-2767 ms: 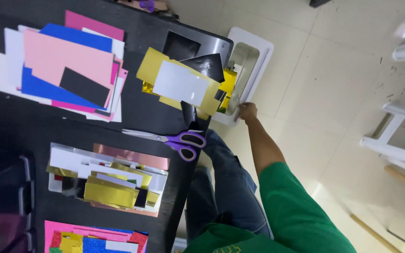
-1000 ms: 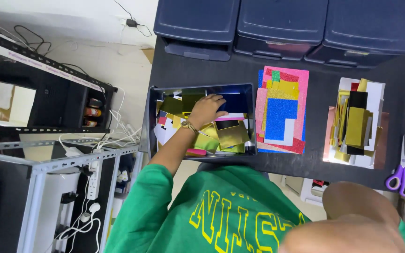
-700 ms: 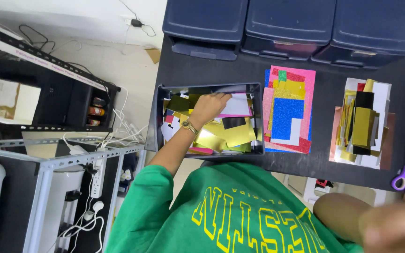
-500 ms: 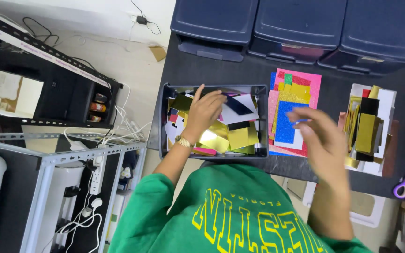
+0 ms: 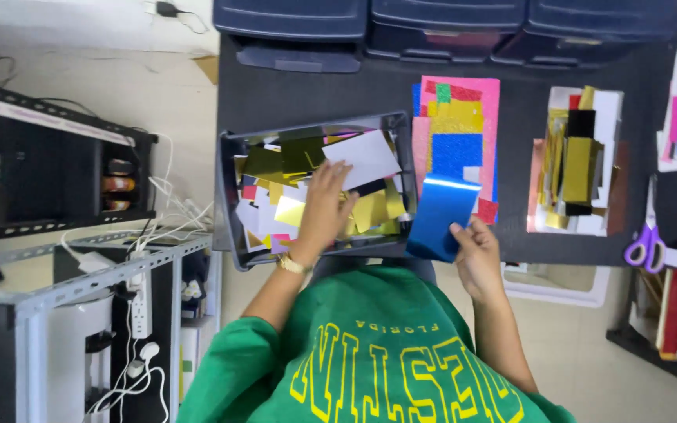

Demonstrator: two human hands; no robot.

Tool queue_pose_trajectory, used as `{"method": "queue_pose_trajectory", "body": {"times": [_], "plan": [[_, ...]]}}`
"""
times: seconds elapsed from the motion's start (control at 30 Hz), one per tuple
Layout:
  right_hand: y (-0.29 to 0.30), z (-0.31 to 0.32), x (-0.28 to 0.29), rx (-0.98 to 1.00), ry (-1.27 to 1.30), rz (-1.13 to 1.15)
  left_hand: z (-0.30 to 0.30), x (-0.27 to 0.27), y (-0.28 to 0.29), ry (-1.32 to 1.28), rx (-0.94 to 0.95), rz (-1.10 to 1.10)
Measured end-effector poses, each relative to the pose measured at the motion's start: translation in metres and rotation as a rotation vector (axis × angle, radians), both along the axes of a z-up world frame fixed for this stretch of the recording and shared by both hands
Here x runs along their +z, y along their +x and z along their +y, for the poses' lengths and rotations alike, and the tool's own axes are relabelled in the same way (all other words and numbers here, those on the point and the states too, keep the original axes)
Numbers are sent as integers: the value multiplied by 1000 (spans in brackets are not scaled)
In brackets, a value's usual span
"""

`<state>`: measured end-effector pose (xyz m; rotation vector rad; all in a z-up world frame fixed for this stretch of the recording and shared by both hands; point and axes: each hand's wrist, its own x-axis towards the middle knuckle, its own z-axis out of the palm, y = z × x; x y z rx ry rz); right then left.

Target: The person uses purple scissors to cut a small strip from a blue glittery card, then places the card into a bin. They sort through various colored paper pieces in the bin, picking up and examining several sheets. The person then cuts a strip from a silver glittery card and places it in the bin.

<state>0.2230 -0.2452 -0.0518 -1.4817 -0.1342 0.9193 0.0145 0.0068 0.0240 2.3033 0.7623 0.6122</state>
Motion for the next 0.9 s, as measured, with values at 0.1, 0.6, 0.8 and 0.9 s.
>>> {"method": "queue_pose_trajectory", "body": {"times": [0.1, 0.6, 0.8, 0.9], "plan": [[13, -2, 48, -128, -54, -102, 30, -24, 20, -79, -54, 236], [74, -62, 74, -632, -179, -292, 65, -60, 40, 10, -270, 593], [222, -114, -39, -633, -312, -682, 70, -44, 35, 270, -211, 596], [267, -107, -65, -499, -378, -805, 71, -28, 29, 257, -165, 547]]}}
